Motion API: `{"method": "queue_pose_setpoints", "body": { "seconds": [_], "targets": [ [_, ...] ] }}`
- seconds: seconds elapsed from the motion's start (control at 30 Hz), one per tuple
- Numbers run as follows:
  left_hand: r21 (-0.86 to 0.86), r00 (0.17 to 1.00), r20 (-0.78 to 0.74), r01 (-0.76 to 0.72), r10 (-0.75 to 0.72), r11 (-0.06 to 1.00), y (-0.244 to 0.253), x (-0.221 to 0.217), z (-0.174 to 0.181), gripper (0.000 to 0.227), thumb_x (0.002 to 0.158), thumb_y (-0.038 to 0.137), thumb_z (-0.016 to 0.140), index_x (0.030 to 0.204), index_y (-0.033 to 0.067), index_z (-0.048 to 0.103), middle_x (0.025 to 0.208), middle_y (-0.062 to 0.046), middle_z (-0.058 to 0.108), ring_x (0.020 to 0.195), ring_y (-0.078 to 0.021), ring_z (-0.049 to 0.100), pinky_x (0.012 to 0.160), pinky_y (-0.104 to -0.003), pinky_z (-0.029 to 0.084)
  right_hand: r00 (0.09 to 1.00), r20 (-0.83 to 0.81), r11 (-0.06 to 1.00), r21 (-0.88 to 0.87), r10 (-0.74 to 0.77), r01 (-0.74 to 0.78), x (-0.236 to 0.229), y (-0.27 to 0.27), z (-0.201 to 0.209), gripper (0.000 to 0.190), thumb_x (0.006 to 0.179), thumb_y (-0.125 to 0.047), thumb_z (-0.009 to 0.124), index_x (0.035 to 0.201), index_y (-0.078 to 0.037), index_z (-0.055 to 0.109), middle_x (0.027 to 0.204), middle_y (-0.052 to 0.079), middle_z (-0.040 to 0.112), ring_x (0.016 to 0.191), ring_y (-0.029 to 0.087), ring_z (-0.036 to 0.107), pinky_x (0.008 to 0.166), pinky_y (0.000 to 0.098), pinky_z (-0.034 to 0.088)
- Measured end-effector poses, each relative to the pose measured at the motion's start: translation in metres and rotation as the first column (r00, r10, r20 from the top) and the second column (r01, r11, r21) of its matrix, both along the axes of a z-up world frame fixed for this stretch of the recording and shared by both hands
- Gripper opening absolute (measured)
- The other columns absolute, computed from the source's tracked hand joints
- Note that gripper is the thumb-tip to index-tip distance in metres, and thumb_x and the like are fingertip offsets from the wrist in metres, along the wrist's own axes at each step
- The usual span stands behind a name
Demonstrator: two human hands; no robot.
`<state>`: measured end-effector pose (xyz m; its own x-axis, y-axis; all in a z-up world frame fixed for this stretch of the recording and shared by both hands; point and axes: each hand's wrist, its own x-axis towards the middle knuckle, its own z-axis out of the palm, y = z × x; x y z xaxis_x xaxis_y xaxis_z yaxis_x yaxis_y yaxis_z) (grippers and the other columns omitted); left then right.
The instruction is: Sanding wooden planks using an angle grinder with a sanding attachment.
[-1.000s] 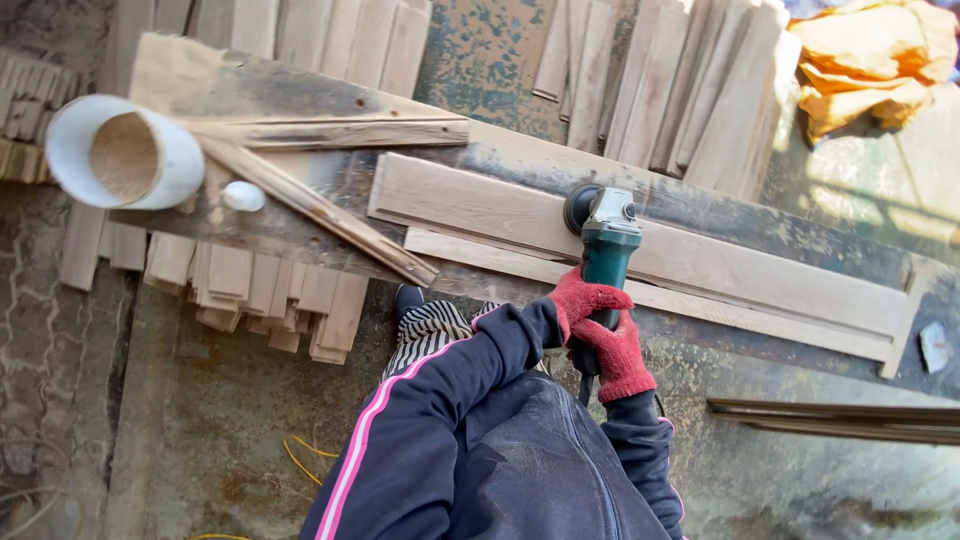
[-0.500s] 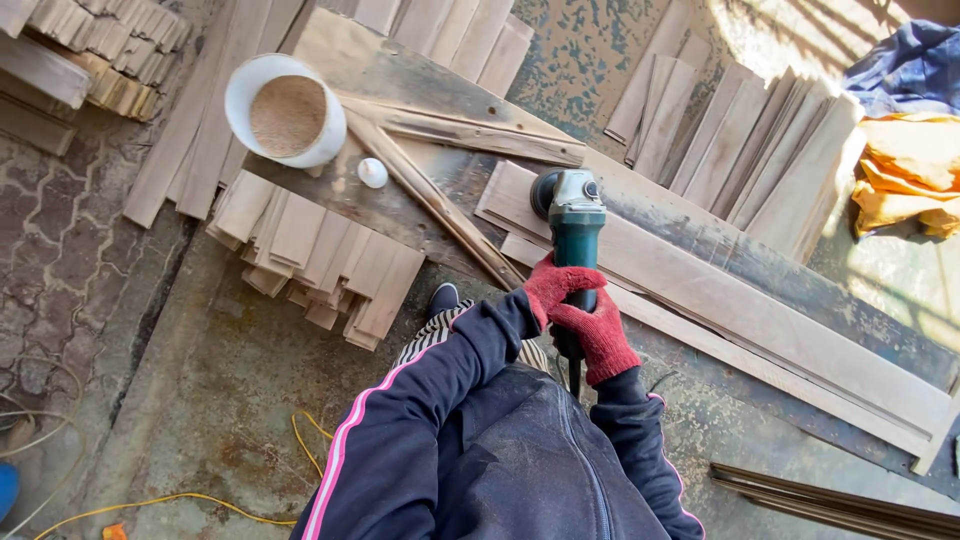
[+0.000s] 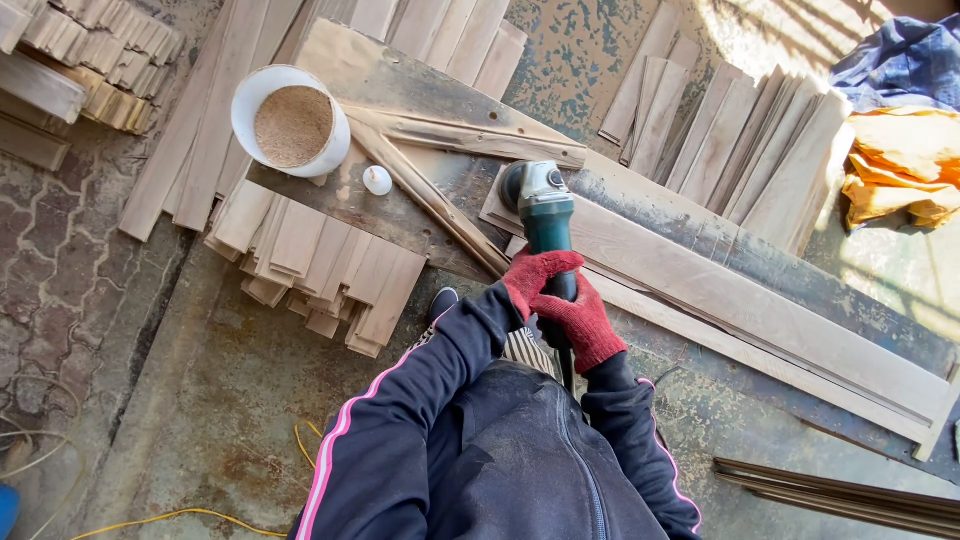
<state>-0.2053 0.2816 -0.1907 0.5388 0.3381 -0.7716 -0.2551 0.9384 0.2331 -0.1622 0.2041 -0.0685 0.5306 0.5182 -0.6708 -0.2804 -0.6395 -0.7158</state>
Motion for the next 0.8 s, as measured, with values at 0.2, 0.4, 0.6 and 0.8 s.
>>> {"method": "queue_pose_setpoints", "body": {
  "seconds": [0.2, 0.4, 0.6, 0.8],
  "targets": [
    [0.022, 0.993, 0.006, 0.117, -0.117, 0.993, -0.03, 0.039, -0.001, 0.066, 0.062, -0.001, 0.093, 0.12, 0.0011, 0.061, 0.083, -0.023, 0.069, 0.073, -0.0385, 0.074, 0.065, -0.052, 0.066, 0.989, 0.019, 0.99, 0.004, -0.144, 0.144, 0.029, -0.045, -0.031, 0.047, 0.064, -0.009, 0.09, 0.1, 0.0, 0.06, 0.068, 0.026, 0.061, 0.051, 0.039, 0.067, 0.042, 0.0506, 0.059],
    [-0.02, 0.996, 0.074, 0.049, -0.047, 0.999, -0.038, 0.05, -0.013, 0.063, 0.059, -0.008, 0.093, 0.114, -0.0031, 0.061, 0.077, -0.026, 0.065, 0.068, -0.0429, 0.073, 0.06, -0.051, 0.065, 0.991, 0.034, 0.991, 0.03, -0.133, 0.132, 0.038, -0.051, -0.035, 0.047, 0.064, -0.009, 0.091, 0.099, 0.0, 0.061, 0.068, 0.027, 0.063, 0.051, 0.039, 0.068, 0.041, 0.0522, 0.059],
    [0.047, 0.997, 0.073, 0.022, -0.025, 0.999, -0.006, 0.009, -0.009, 0.078, 0.045, 0.0, 0.104, 0.112, -0.0031, 0.067, 0.079, -0.028, 0.068, 0.074, -0.0442, 0.075, 0.059, -0.058, 0.065, 0.979, 0.143, 0.986, -0.092, 0.149, -0.136, 0.014, -0.014, -0.027, 0.069, 0.051, -0.033, 0.101, 0.11, -0.011, 0.072, 0.09, 0.018, 0.071, 0.083, 0.029, 0.07, 0.075, 0.0446, 0.058],
    [0.035, 0.989, -0.067, 0.135, -0.133, 0.99, -0.017, 0.027, -0.027, 0.055, 0.065, 0.006, 0.094, 0.112, 0.0099, 0.065, 0.08, -0.02, 0.072, 0.072, -0.0379, 0.077, 0.064, -0.053, 0.067, 0.984, 0.119, 0.991, -0.047, 0.13, -0.126, 0.028, -0.022, -0.008, 0.065, 0.051, -0.032, 0.1, 0.104, -0.01, 0.071, 0.084, 0.014, 0.069, 0.079, 0.025, 0.066, 0.071, 0.0407, 0.056]
  ]
}}
